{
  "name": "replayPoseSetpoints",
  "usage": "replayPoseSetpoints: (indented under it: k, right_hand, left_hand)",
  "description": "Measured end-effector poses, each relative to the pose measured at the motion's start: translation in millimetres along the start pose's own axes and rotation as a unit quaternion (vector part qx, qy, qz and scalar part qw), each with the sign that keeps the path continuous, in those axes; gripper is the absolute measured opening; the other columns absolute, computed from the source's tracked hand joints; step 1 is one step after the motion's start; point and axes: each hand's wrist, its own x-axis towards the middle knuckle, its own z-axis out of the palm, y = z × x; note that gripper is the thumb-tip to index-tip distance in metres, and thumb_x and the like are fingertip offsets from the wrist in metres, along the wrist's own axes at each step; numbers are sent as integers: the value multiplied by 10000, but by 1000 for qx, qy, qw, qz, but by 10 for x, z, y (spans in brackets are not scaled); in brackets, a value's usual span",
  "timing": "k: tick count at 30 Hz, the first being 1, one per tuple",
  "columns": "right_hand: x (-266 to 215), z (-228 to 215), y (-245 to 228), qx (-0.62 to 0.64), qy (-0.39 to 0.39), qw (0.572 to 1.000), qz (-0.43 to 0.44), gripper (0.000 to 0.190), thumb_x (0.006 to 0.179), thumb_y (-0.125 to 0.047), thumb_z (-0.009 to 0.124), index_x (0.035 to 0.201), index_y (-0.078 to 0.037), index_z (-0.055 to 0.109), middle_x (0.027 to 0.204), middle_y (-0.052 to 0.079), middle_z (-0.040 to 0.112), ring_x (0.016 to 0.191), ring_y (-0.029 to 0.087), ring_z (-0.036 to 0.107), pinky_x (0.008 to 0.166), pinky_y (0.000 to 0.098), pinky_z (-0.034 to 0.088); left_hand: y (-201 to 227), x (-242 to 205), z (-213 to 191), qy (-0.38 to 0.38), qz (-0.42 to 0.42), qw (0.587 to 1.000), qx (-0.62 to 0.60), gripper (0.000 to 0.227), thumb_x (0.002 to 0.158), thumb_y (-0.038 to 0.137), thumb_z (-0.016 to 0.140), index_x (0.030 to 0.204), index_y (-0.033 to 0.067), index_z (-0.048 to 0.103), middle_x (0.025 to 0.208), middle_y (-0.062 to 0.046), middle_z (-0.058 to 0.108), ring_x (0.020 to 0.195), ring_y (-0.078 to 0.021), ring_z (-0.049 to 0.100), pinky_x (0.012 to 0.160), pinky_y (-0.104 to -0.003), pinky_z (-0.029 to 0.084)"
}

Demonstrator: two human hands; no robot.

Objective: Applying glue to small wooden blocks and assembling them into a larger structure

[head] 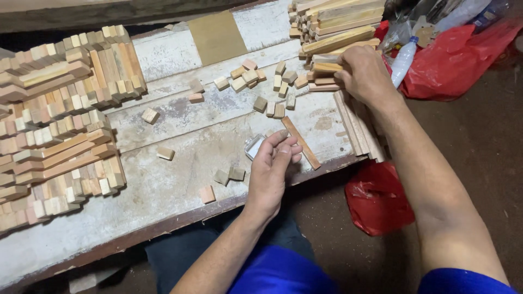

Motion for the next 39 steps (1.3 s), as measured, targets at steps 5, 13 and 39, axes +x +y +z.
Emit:
replayPoseSetpoints:
  k: [5,13,39]
  right_hand:
    - [-329,-632,-806,173,7,985,27,150,1009,-118,710,1114,-31,648,1054,130,671,916,248,632,814,405,536]
    - [-908,-422,-1969,561,-164,807,79,210,925,-91,711,1121,-27,752,780,35,719,790,103,632,764,274,552]
    - [-936,175,-1722,84,-111,989,41,111,910,-269,731,914,-183,802,791,97,760,847,380,736,732,464,579]
  left_hand:
    - [138,-64,-115,2,43,999,3,384,996,219,564,1308,-5,582,1185,-173,722,970,-194,708,924,-289,585]
    - [371,-346,-311,-31,102,992,72,542,1027,245,595,1491,-12,484,1350,-246,650,1199,-243,639,1004,-381,572]
    - [37,-595,-930,56,39,995,-70,437,1034,147,532,1357,-135,450,835,-166,577,544,-189,661,401,-299,628]
